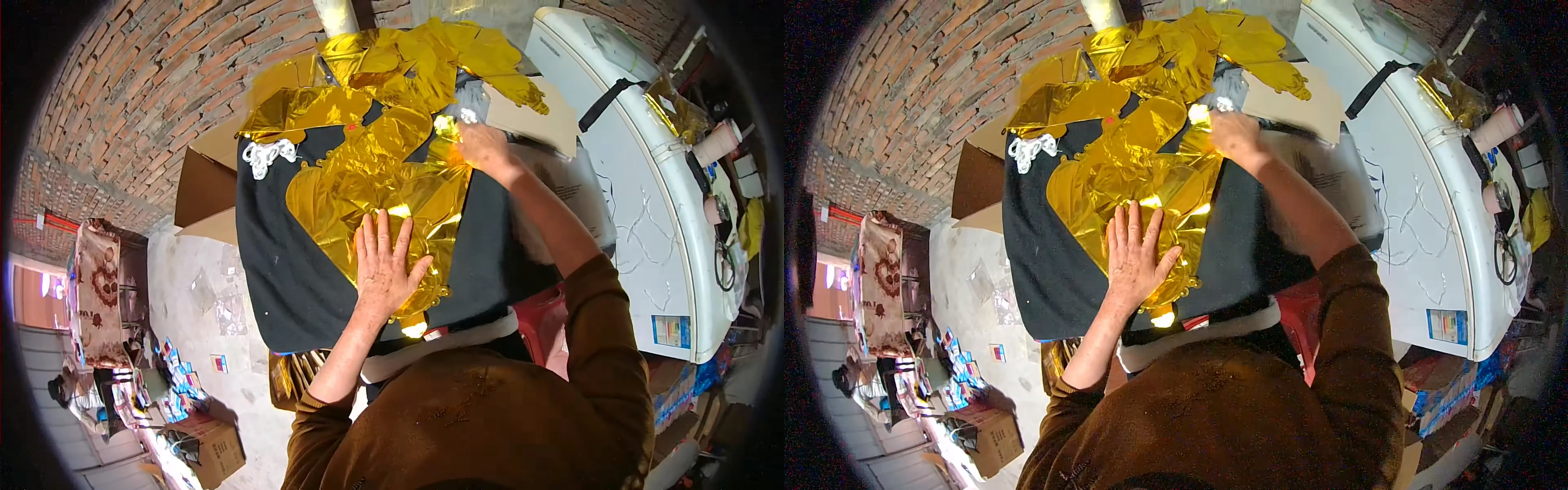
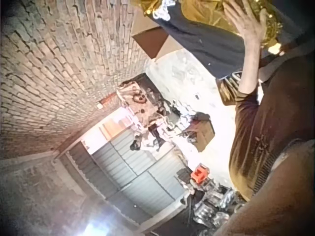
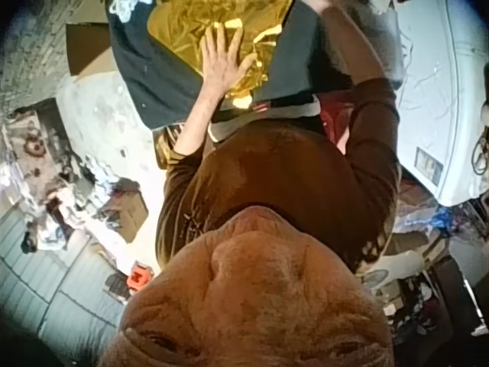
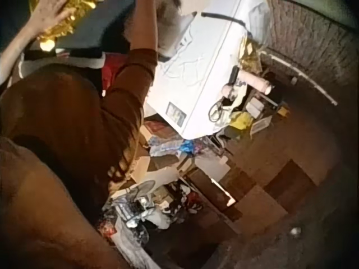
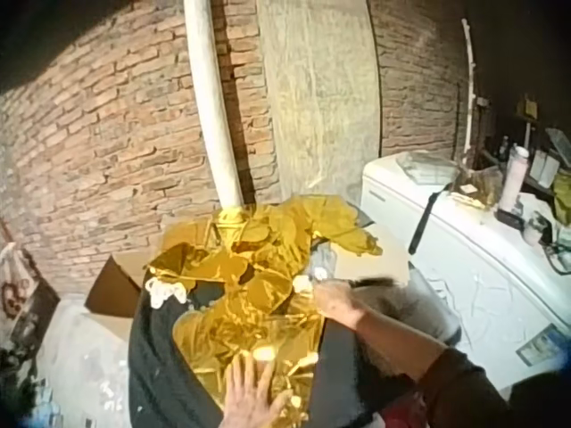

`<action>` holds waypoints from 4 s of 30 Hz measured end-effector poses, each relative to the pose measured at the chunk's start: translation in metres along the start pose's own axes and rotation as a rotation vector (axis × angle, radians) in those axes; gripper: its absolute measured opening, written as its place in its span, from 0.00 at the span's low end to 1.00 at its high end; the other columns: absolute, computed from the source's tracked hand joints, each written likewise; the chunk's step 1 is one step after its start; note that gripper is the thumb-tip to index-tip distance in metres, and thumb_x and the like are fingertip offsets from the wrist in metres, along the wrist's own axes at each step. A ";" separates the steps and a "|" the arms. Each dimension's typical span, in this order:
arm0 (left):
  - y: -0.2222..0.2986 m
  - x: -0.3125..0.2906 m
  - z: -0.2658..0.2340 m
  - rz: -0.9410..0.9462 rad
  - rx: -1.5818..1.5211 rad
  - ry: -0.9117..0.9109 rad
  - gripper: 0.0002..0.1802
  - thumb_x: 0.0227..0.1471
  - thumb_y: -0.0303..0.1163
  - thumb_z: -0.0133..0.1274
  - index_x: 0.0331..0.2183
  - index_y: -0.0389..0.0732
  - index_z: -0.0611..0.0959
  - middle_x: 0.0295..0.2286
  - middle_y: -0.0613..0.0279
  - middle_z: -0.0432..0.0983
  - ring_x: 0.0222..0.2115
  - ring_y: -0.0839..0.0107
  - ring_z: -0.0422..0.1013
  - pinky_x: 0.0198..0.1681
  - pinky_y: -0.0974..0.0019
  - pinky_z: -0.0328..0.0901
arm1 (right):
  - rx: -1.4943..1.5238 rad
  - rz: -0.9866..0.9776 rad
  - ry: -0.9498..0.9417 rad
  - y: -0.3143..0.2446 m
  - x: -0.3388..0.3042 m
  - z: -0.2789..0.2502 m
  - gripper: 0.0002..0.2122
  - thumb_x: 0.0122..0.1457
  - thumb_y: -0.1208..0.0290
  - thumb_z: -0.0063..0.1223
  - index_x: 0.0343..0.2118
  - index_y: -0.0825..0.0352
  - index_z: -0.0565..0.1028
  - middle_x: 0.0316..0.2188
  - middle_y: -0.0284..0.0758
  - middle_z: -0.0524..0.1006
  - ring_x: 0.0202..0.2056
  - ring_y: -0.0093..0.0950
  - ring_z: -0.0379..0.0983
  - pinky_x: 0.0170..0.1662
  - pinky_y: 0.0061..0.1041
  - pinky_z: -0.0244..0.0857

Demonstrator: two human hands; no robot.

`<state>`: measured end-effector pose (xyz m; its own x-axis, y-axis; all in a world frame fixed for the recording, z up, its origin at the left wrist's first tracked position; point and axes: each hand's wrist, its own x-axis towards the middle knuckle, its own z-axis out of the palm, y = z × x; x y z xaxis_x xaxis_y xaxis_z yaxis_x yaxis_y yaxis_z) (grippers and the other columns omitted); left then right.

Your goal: The person unfolds deflated foil balloons on the table, smooths them out by hand, and folds the edges inward.

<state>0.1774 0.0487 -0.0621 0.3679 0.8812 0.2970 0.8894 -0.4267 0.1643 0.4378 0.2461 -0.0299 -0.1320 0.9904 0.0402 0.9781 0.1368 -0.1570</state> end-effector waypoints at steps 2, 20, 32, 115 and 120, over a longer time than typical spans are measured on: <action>0.001 0.002 -0.001 0.006 -0.002 0.002 0.41 0.62 0.62 0.45 0.66 0.47 0.66 0.67 0.38 0.50 0.68 0.37 0.44 0.69 0.39 0.40 | 0.107 -0.099 0.182 -0.002 -0.003 -0.003 0.12 0.62 0.69 0.49 0.48 0.65 0.72 0.39 0.48 0.80 0.42 0.50 0.77 0.44 0.46 0.70; 0.009 0.027 -0.004 -0.010 0.006 -0.062 0.41 0.61 0.62 0.47 0.67 0.47 0.66 0.67 0.39 0.49 0.68 0.37 0.44 0.69 0.39 0.41 | 0.002 -0.679 0.460 0.070 0.075 0.020 0.16 0.60 0.68 0.55 0.52 0.59 0.75 0.50 0.34 0.74 0.57 0.36 0.66 0.60 0.38 0.55; 0.007 0.034 -0.003 -0.011 0.000 -0.072 0.40 0.62 0.60 0.48 0.66 0.46 0.66 0.67 0.40 0.49 0.68 0.37 0.45 0.68 0.38 0.42 | -0.109 -0.538 0.386 0.080 0.092 0.012 0.15 0.60 0.68 0.53 0.50 0.60 0.73 0.47 0.34 0.73 0.55 0.34 0.65 0.59 0.39 0.54; 0.003 0.019 -0.003 -0.018 -0.006 -0.037 0.39 0.63 0.60 0.45 0.66 0.46 0.67 0.67 0.41 0.51 0.68 0.39 0.45 0.69 0.39 0.41 | 0.227 -0.468 0.159 0.112 0.079 -0.057 0.11 0.59 0.64 0.57 0.40 0.66 0.80 0.38 0.42 0.79 0.44 0.46 0.73 0.46 0.41 0.66; 0.005 0.023 -0.002 0.001 -0.010 -0.025 0.38 0.63 0.60 0.45 0.66 0.46 0.67 0.67 0.40 0.51 0.68 0.38 0.46 0.69 0.39 0.41 | 0.266 -0.301 0.338 0.137 0.091 -0.051 0.15 0.59 0.60 0.57 0.42 0.64 0.81 0.40 0.43 0.80 0.46 0.45 0.73 0.47 0.42 0.66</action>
<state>0.1898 0.0662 -0.0530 0.3759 0.8853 0.2737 0.8861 -0.4298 0.1734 0.5677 0.3537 0.0025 -0.2985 0.8514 0.4313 0.8243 0.4578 -0.3332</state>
